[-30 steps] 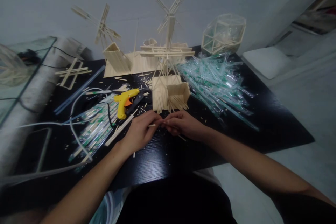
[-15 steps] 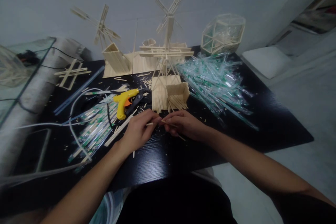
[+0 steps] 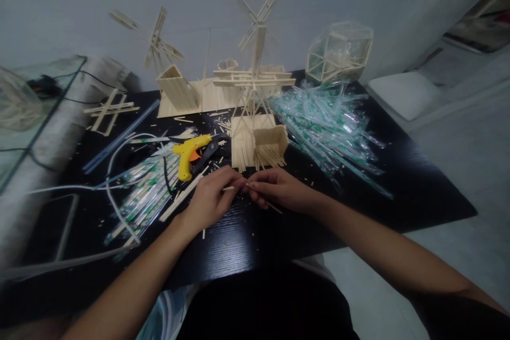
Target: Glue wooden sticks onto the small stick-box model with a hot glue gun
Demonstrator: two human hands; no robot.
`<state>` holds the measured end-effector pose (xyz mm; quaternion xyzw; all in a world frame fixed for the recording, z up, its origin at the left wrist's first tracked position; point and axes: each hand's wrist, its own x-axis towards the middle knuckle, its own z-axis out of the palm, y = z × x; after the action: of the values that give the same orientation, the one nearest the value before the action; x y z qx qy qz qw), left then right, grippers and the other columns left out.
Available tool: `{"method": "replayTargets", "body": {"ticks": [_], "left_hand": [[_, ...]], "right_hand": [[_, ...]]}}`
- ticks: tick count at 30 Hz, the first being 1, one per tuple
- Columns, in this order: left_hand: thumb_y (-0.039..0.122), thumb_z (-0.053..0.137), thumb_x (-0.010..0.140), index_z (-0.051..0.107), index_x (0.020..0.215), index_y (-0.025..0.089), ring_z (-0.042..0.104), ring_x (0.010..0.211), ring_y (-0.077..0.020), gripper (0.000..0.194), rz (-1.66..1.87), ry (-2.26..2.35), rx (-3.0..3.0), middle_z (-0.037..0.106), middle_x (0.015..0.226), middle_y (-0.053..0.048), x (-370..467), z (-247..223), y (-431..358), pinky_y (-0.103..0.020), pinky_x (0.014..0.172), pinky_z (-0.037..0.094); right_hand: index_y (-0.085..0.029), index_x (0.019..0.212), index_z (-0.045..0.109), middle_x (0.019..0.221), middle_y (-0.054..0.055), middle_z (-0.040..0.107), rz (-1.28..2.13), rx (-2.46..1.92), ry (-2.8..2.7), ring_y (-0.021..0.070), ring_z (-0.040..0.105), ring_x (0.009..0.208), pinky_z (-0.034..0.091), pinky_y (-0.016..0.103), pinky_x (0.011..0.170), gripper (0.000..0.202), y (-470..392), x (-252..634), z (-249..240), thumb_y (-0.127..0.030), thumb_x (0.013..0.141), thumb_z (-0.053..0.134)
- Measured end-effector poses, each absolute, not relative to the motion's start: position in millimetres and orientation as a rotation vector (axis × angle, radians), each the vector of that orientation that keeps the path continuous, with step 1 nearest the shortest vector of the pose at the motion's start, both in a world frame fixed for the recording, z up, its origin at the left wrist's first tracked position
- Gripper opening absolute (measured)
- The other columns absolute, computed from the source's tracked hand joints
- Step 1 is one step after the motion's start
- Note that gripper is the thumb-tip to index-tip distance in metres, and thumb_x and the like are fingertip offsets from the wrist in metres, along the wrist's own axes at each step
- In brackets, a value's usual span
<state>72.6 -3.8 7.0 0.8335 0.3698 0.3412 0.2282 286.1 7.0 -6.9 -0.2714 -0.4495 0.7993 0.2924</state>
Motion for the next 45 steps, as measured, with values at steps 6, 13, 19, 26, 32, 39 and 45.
{"method": "replayTargets", "body": {"ticks": [6, 13, 19, 26, 32, 39, 45], "left_hand": [[0.017, 0.054, 0.100, 0.064, 0.089, 0.017, 0.058, 0.069, -0.0126, 0.015, 0.944, 1.064, 2.257, 0.062, 0.076, -0.001, 72, 9, -2, -0.025, 0.065, 0.044], [0.018, 0.052, 0.100, 0.063, 0.087, 0.017, 0.057, 0.069, -0.0128, 0.017, 0.931, 1.061, 2.281, 0.061, 0.076, -0.001, 73, 7, -3, -0.026, 0.064, 0.044], [0.017, 0.051, 0.100, 0.061, 0.087, 0.017, 0.054, 0.067, -0.0125, 0.017, 0.927, 1.054, 2.305, 0.057, 0.073, 0.000, 74, 10, -4, -0.025, 0.062, 0.043], [0.018, 0.050, 0.100, 0.058, 0.080, 0.018, 0.054, 0.064, -0.0128, 0.022, 0.900, 1.002, 2.318, 0.058, 0.071, -0.001, 77, 14, -6, -0.025, 0.059, 0.042], [0.018, 0.050, 0.101, 0.053, 0.077, 0.018, 0.050, 0.062, -0.0117, 0.025, 0.893, 0.982, 2.332, 0.052, 0.068, 0.002, 77, 10, -6, -0.025, 0.058, 0.038], [0.020, 0.048, 0.102, 0.047, 0.074, 0.019, 0.046, 0.059, -0.0111, 0.028, 0.850, 1.031, 2.356, 0.047, 0.067, 0.003, 79, 4, -7, -0.025, 0.056, 0.034], [0.018, 0.048, 0.101, 0.049, 0.075, 0.019, 0.048, 0.059, -0.0112, 0.026, 0.967, 1.190, 2.334, 0.047, 0.066, 0.003, 77, 6, -5, -0.025, 0.057, 0.036]], "right_hand": [[-0.012, 0.091, 0.072, 0.076, 0.000, 0.064, 2.174, -0.635, -1.142, 0.0075, 0.057, 0.062, 0.046, 0.020, 0.059, 0.022, 6, 285, -8, -0.033, 0.088, 0.075], [-0.013, 0.093, 0.073, 0.075, 0.000, 0.066, 2.091, -0.721, -1.233, 0.0075, 0.056, 0.057, 0.044, 0.019, 0.052, 0.028, 5, 285, -12, -0.040, 0.088, 0.076], [-0.013, 0.087, 0.072, 0.070, 0.001, 0.069, 2.027, -0.778, -1.301, 0.0080, 0.058, 0.051, 0.045, 0.020, 0.048, 0.035, 5, 283, -13, -0.047, 0.086, 0.076], [-0.013, 0.081, 0.068, 0.067, 0.002, 0.072, 2.100, -0.811, -1.291, 0.0131, 0.067, 0.053, 0.053, 0.023, 0.052, 0.040, 3, 283, -12, -0.050, 0.076, 0.084], [-0.013, 0.078, 0.067, 0.065, 0.002, 0.071, 2.064, -0.873, -1.325, 0.0139, 0.068, 0.053, 0.055, 0.025, 0.052, 0.041, 0, 280, -11, -0.049, 0.073, 0.086], [-0.016, 0.071, 0.063, 0.061, -0.001, 0.068, 1.781, -1.000, -1.492, 0.0125, 0.064, 0.050, 0.047, 0.023, 0.051, 0.041, -6, 275, -10, -0.051, 0.075, 0.083], [-0.016, 0.078, 0.068, 0.064, 0.001, 0.070, 1.690, -1.041, -1.511, 0.0137, 0.065, 0.058, 0.049, 0.024, 0.059, 0.036, -3, 275, -9, -0.048, 0.077, 0.083]]}}
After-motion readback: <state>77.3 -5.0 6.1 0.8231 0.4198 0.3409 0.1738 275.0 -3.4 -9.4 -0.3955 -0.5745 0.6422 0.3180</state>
